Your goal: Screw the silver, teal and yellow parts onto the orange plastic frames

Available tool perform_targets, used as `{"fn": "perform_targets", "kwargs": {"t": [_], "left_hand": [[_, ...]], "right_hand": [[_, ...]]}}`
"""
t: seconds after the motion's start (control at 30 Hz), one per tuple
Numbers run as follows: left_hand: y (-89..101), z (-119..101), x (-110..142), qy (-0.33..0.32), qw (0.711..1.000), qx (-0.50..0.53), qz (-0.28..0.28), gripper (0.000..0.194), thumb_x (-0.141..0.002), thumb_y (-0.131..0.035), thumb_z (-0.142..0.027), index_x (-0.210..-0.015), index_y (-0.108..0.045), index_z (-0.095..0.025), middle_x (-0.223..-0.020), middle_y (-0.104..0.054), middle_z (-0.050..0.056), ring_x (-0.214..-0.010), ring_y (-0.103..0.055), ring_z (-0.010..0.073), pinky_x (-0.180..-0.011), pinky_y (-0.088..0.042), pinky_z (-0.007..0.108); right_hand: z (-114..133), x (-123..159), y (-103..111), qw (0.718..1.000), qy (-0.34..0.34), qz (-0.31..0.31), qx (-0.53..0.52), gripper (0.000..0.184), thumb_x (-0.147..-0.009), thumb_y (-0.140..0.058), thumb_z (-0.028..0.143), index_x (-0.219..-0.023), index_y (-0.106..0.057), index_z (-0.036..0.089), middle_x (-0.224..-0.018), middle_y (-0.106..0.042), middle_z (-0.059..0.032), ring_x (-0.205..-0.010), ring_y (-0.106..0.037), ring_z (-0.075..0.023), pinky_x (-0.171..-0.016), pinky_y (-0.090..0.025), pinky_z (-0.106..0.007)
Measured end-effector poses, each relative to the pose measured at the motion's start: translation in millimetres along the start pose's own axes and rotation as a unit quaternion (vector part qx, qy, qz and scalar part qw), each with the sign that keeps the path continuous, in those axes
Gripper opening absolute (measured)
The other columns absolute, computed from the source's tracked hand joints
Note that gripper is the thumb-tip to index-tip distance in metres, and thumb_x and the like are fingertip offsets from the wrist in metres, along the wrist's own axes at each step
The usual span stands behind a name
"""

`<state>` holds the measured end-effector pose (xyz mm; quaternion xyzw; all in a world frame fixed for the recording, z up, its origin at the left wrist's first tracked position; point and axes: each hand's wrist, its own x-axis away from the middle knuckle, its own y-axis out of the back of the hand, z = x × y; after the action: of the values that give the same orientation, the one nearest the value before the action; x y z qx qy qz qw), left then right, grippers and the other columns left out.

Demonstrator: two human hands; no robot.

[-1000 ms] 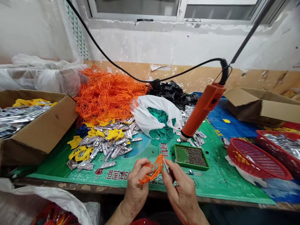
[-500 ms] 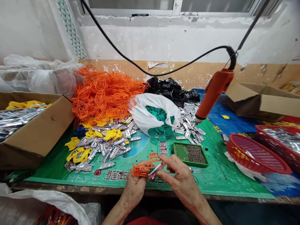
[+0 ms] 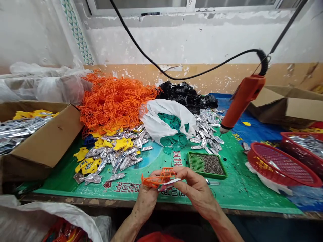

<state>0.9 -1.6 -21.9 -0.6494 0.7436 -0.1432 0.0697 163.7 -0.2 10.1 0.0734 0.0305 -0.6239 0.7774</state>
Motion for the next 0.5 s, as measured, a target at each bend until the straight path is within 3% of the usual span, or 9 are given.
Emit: {"fn": "perform_targets", "kwargs": {"t": [0.1, 0.23, 0.3, 0.37, 0.5], "left_hand": [[5.4, 2, -4, -0.02, 0.999, -0.012, -0.026, 0.019, -0.077, -0.06, -0.021, -0.092, -0.07, -0.016, -0.103, -0.069, 0.008, -0.095, -0.061, 0.0248, -0.083, -0.047, 0.032], [17.2, -11, 4, -0.004, 0.979, -0.1, -0.18, 0.032, -0.071, -0.062, -0.014, -0.103, -0.063, -0.018, -0.069, -0.067, 0.0, -0.06, -0.059, 0.0161, -0.061, -0.046, 0.025], [20.6, -29, 15, -0.077, 0.957, -0.166, -0.224, 0.033, -0.07, -0.064, -0.013, -0.102, -0.064, -0.021, -0.066, -0.064, -0.001, -0.056, -0.057, 0.0142, -0.055, -0.044, 0.021], [19.4, -49, 25, -0.073, 0.961, -0.221, -0.148, 0.034, -0.068, -0.068, -0.015, -0.102, -0.068, -0.02, -0.074, -0.068, 0.002, -0.057, -0.058, 0.0148, -0.054, -0.045, 0.021], [8.4, -70, 30, 0.071, 0.978, -0.191, 0.048, 0.053, -0.072, -0.065, -0.021, -0.125, -0.059, -0.018, -0.07, -0.07, 0.003, -0.056, -0.061, 0.0174, -0.055, -0.049, 0.025]], "right_hand": [[-4, 1, -3, 1.0, 0.0, -0.01, -0.015, 0.019, -0.083, -0.059, 0.038, -0.078, -0.06, 0.02, -0.082, -0.064, -0.0013, -0.08, -0.059, -0.0155, -0.074, -0.046, -0.027], [-3, 2, 1, 0.992, 0.079, -0.032, 0.098, 0.013, -0.086, -0.057, 0.031, -0.079, -0.06, 0.02, -0.081, -0.062, -0.0009, -0.079, -0.057, -0.0149, -0.073, -0.043, -0.028], [0, 3, 4, 0.973, 0.136, -0.024, 0.184, 0.01, -0.087, -0.056, 0.027, -0.081, -0.061, 0.021, -0.079, -0.062, -0.001, -0.08, -0.056, -0.0156, -0.075, -0.041, -0.03], [3, 4, 4, 0.953, 0.178, 0.006, 0.245, 0.008, -0.088, -0.054, 0.025, -0.083, -0.06, 0.022, -0.08, -0.062, -0.0015, -0.08, -0.055, -0.0162, -0.076, -0.04, -0.032], [5, 6, -2, 0.94, 0.218, 0.042, 0.259, 0.006, -0.088, -0.053, 0.021, -0.084, -0.057, 0.022, -0.079, -0.063, -0.001, -0.077, -0.054, -0.0157, -0.074, -0.038, -0.034]]}}
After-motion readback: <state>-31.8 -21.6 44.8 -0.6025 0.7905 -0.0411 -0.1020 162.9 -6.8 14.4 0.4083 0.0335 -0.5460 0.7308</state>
